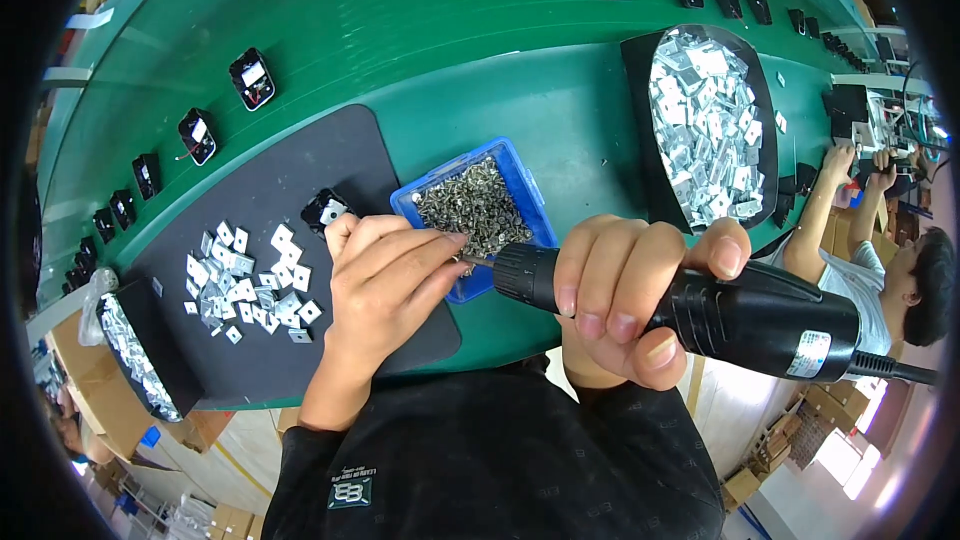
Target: The person assembles electronic components by securing them with screws using an electric screwdriver.
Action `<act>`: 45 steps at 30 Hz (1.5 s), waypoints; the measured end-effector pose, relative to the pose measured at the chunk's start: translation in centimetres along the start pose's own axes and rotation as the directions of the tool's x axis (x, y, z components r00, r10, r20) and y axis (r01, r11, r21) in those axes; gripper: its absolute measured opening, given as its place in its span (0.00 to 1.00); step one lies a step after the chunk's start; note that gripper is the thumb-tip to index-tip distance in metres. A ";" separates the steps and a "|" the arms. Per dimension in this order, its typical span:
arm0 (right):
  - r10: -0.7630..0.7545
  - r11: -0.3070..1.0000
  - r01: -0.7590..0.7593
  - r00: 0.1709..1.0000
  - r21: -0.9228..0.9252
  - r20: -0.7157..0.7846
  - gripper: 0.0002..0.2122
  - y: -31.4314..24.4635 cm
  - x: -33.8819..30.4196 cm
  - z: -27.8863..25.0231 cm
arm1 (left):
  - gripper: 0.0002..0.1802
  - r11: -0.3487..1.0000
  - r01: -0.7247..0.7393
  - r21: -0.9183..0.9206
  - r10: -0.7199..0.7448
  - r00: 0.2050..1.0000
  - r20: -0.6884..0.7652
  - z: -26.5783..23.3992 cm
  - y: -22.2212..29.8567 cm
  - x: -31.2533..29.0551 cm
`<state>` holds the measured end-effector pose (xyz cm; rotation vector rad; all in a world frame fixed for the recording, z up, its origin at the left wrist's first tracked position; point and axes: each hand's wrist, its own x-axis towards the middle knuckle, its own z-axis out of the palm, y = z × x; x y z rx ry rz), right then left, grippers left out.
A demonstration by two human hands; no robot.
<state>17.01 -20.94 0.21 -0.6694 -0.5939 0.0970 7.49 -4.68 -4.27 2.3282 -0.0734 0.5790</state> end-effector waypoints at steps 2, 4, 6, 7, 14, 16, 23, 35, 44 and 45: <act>-0.004 1.000 0.003 1.000 -0.018 -0.009 0.22 -0.1 0.0 -0.2 | 0.13 1.000 -0.007 0.018 0.007 1.000 0.004 0.2 -0.2 0.0; -0.009 0.999 0.009 1.000 -0.038 -0.020 0.22 -0.2 0.0 -0.2 | 0.13 0.999 -0.017 0.036 0.017 1.000 0.010 0.3 -0.3 0.0; -0.071 0.995 0.067 0.996 -0.076 -0.053 0.22 -0.2 -0.1 0.0 | 0.14 0.998 -0.037 0.049 0.037 0.999 -0.001 0.5 -0.4 0.1; -0.071 0.995 0.067 0.996 -0.076 -0.055 0.22 -0.3 -0.1 0.1 | 0.14 0.998 -0.037 0.048 0.037 0.999 0.002 0.5 -0.4 0.0; -0.020 1.000 0.019 1.000 -0.020 -0.021 0.24 -0.5 -0.1 -0.3 | 0.16 0.998 -0.048 0.050 0.051 0.997 -0.052 0.9 -0.2 -0.3; -0.024 1.000 0.023 0.998 -0.017 -0.053 0.24 -0.5 -0.1 -0.3 | 0.16 0.998 -0.051 0.034 0.053 0.997 -0.061 1.0 -0.2 -0.3; -0.026 1.000 0.026 0.999 -0.004 -0.025 0.24 -0.5 -0.1 -0.5 | 0.15 0.997 -0.082 0.006 0.083 0.994 -0.076 1.4 -0.4 -0.3; -0.039 0.999 0.039 0.999 -0.007 0.010 0.24 -0.4 0.0 -0.2 | 0.14 0.989 -0.098 -0.109 0.084 0.989 -0.122 2.1 -0.6 -0.6; -0.029 0.999 0.028 0.999 0.025 0.036 0.25 -0.5 0.3 -0.5 | 0.13 0.982 -0.104 -0.157 0.090 0.991 -0.097 2.3 -0.5 -0.2; -0.020 1.000 0.019 1.000 0.017 0.019 0.25 -0.3 0.1 -0.5 | 0.13 0.991 -0.107 -0.086 0.101 0.992 -0.077 2.4 -0.5 -0.2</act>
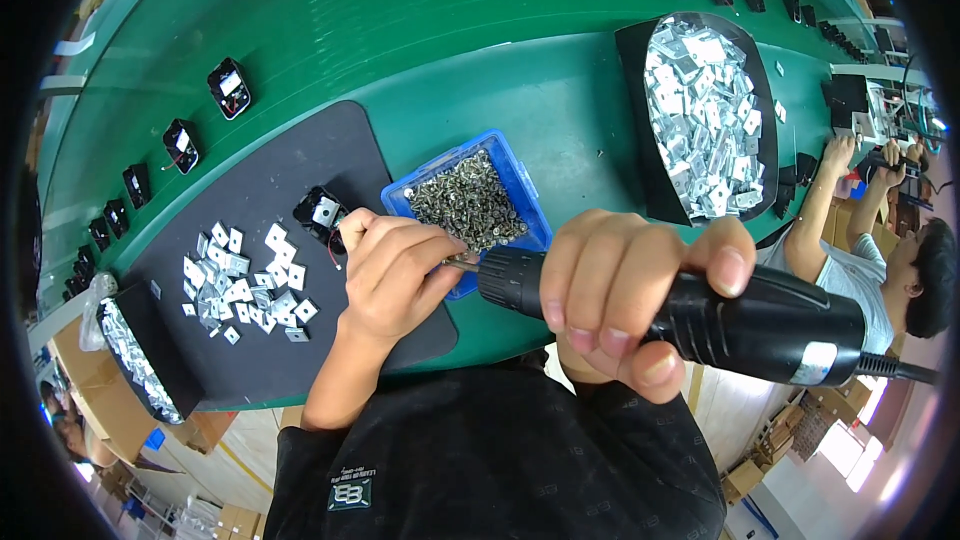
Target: The person assembles electronic components by securing them with screws using an electric screwdriver.
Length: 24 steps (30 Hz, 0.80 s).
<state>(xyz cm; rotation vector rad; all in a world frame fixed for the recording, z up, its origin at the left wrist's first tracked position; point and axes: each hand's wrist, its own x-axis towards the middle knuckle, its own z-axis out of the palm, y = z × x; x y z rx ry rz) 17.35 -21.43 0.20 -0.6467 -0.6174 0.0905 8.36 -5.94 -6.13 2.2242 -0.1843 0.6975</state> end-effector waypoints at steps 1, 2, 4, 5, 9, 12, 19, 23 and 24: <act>0.012 1.000 -0.012 1.000 -0.002 -0.013 0.25 0.3 -0.1 0.0 | 0.13 1.000 0.001 0.003 -0.001 1.000 -0.004 0.1 0.1 0.0; 0.014 1.000 -0.014 1.000 0.001 -0.009 0.25 0.4 -0.2 -0.1 | 0.14 1.000 0.005 0.013 -0.005 1.000 -0.004 0.2 0.2 0.0; 0.054 0.998 -0.054 0.999 -0.019 -0.001 0.25 0.7 -0.7 -0.3 | 0.14 1.000 0.012 0.027 -0.012 1.000 -0.008 0.6 0.5 0.1; 0.050 0.999 -0.050 0.999 -0.008 0.001 0.24 0.9 -0.8 -0.3 | 0.13 0.999 0.040 0.004 -0.040 0.999 -0.015 0.9 0.6 0.2; 0.052 0.998 -0.052 0.999 -0.021 0.015 0.24 1.0 -0.8 -0.2 | 0.25 0.985 0.172 0.000 -0.170 0.978 0.119 0.1 1.0 0.8; 0.067 0.997 -0.067 0.998 -0.031 0.020 0.25 0.8 -0.7 0.0 | 0.40 0.959 0.273 0.070 -0.282 0.930 0.234 -1.8 1.7 1.1; 0.054 0.998 -0.053 0.998 -0.026 0.031 0.23 1.1 0.2 0.4 | 0.48 0.933 0.221 0.284 -0.250 0.965 0.072 -7.7 -1.4 -2.5; 0.085 0.996 -0.084 0.996 -0.024 0.027 0.27 1.3 -0.2 0.7 | 0.54 0.843 0.329 0.427 -0.420 0.897 0.137 -8.8 -2.4 -4.2; 0.108 0.994 -0.107 0.994 -0.025 0.033 0.29 1.5 -0.2 1.0 | 0.55 0.826 0.359 0.435 -0.457 0.878 0.144 -8.5 -2.4 -4.2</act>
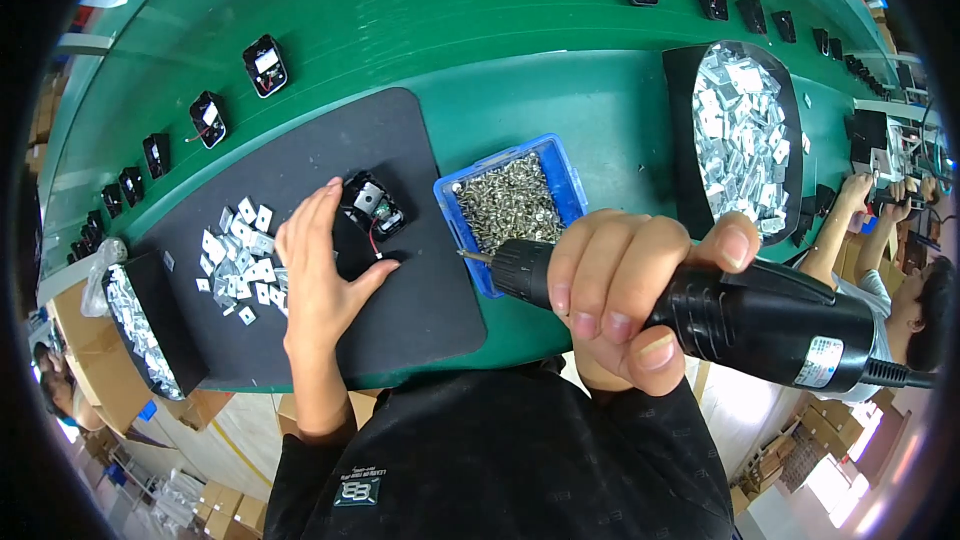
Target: The person assembles electronic components by securing them with screws using an electric screwdriver.
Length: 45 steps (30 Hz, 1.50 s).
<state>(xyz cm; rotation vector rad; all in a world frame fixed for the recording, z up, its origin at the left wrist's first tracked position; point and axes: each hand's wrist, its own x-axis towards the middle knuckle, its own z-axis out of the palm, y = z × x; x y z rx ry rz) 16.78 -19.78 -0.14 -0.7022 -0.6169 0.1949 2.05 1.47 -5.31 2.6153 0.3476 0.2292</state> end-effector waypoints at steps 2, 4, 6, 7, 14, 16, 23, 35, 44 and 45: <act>0.015 1.000 -0.015 1.000 0.002 -0.005 0.31 0.7 0.0 0.7 | 0.55 0.999 0.041 0.003 -0.041 0.999 0.017 0.9 0.1 0.1; 0.031 1.000 -0.031 0.999 0.001 -0.009 0.33 1.0 0.2 1.3 | 0.52 0.995 0.079 -0.065 -0.083 0.994 -0.072 1.9 0.2 0.3; 0.071 0.995 -0.069 0.997 -0.065 0.028 0.36 1.0 0.5 1.8 | 0.51 0.993 0.094 -0.077 -0.100 0.991 -0.089 2.3 0.4 0.9; 0.074 0.995 -0.071 0.997 -0.072 0.037 0.37 1.1 0.5 2.0 | 0.51 0.990 0.107 -0.092 -0.116 0.988 -0.100 2.4 0.3 1.0; 0.015 1.000 -0.015 1.000 0.005 0.000 0.36 2.3 -0.2 3.5 | 0.46 0.945 -0.106 -0.309 0.053 0.983 -0.174 0.5 1.3 0.8; -0.028 0.999 0.027 1.000 0.034 0.010 0.33 2.8 -0.3 3.6 | 0.45 0.935 -0.133 -0.329 0.077 0.981 -0.177 0.5 1.8 0.7; 0.000 1.000 -0.003 0.997 0.028 0.081 0.28 3.0 0.0 3.4 | 0.42 0.905 -0.213 -0.368 0.157 0.972 -0.178 0.8 2.5 0.7; -0.040 0.999 0.038 0.995 0.026 0.086 0.30 3.0 -0.4 3.1 | 0.42 0.913 -0.236 -0.333 0.196 0.969 -0.149 0.2 3.7 0.7; 0.004 1.000 -0.002 0.982 -0.009 0.189 0.21 3.2 -0.2 2.8 | 0.44 0.926 -0.256 -0.277 0.232 0.966 -0.117 -0.1 3.6 0.7; 0.003 1.000 -0.002 0.983 -0.008 0.185 0.20 3.5 -0.4 3.0 | 0.44 0.927 -0.252 -0.277 0.228 0.967 -0.117 -0.1 3.3 0.5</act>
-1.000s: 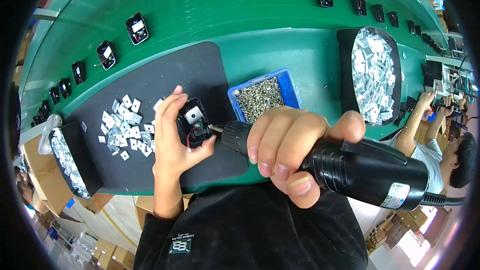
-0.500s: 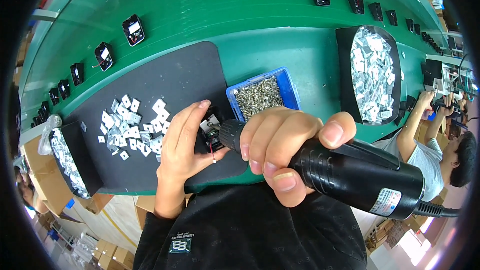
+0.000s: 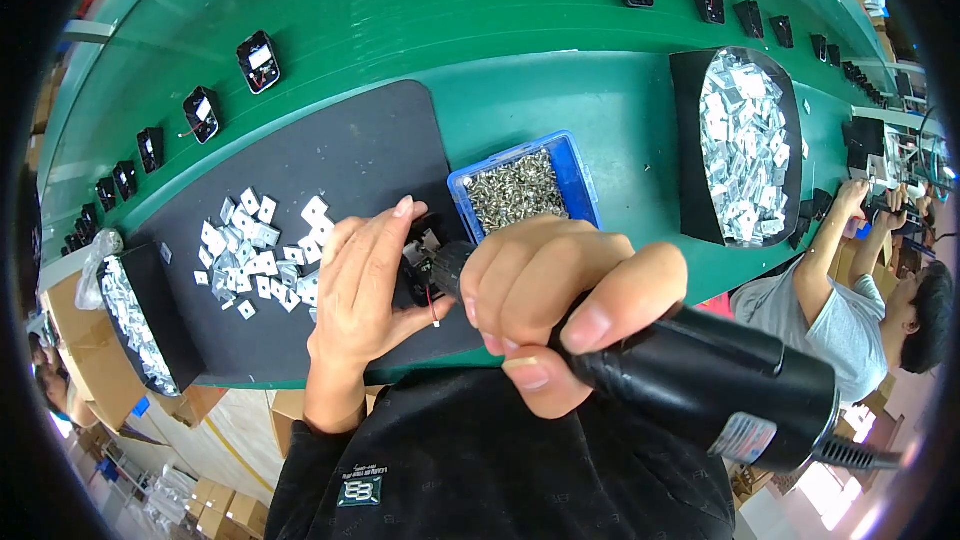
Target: The person assembles electronic components by securing them with screws using an electric screwdriver.
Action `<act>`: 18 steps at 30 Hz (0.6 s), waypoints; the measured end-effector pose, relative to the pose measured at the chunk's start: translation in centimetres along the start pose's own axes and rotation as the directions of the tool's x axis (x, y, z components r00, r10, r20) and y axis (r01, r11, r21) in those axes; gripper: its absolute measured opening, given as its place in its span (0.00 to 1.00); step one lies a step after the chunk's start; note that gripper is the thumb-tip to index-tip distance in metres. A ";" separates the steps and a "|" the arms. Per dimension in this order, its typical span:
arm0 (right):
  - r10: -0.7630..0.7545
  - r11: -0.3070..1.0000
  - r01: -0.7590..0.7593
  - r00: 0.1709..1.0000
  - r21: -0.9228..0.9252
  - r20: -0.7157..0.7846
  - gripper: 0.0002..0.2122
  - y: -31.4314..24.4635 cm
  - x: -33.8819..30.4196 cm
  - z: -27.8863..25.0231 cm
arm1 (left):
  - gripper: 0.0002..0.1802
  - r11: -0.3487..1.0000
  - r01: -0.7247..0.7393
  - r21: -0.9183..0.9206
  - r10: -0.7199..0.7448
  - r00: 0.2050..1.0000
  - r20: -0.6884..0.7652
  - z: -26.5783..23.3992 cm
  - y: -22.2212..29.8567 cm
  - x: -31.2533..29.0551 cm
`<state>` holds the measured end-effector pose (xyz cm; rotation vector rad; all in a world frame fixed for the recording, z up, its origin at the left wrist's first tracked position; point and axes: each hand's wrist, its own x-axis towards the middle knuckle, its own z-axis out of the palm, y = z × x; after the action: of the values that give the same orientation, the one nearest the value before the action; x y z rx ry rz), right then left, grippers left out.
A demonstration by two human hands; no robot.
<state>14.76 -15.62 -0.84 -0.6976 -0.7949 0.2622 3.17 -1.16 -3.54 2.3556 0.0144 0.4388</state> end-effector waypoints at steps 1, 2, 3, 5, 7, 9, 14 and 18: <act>-0.002 1.000 0.002 1.000 -0.003 0.000 0.20 -0.3 0.3 0.0 | 0.44 0.999 -0.031 0.017 0.031 0.999 0.008 -0.2 0.2 0.4; -0.009 1.000 0.009 1.000 -0.008 0.028 0.20 -0.5 0.6 0.0 | 0.44 0.998 -0.062 0.034 0.061 0.998 0.017 -0.4 0.4 0.7; -0.015 1.000 0.016 0.998 -0.013 0.055 0.21 -0.8 0.8 0.0 | 0.44 0.997 -0.064 0.032 0.064 0.998 0.017 -0.4 0.6 0.9; -0.038 0.999 0.039 0.998 -0.010 0.044 0.21 -0.9 0.8 0.0 | 0.43 0.995 -0.090 0.034 0.091 0.996 -0.013 -0.3 0.8 1.1; -0.032 0.999 0.033 0.997 -0.011 0.074 0.21 -1.0 0.8 -0.2 | 0.43 0.994 -0.105 0.036 0.106 0.994 -0.021 -0.2 0.8 1.2; -0.085 0.996 0.085 0.996 -0.003 0.025 0.21 -0.4 0.4 -0.2 | 0.43 0.992 -0.123 0.035 0.124 0.992 -0.027 0.0 0.8 1.4; -0.165 0.985 0.163 0.985 -0.060 -0.041 0.29 -1.1 0.6 -0.5 | 0.44 0.997 -0.073 0.025 0.071 0.996 0.056 0.0 0.4 2.6; -0.313 0.947 0.319 0.940 0.022 -0.138 0.29 -4.2 1.4 -1.4 | 0.46 0.950 -0.034 0.309 0.013 0.997 0.072 -1.0 -1.9 6.2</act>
<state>16.58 -18.71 2.04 -0.5298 -0.7588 -0.0588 8.94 1.77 -2.25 2.6824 0.0242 0.3887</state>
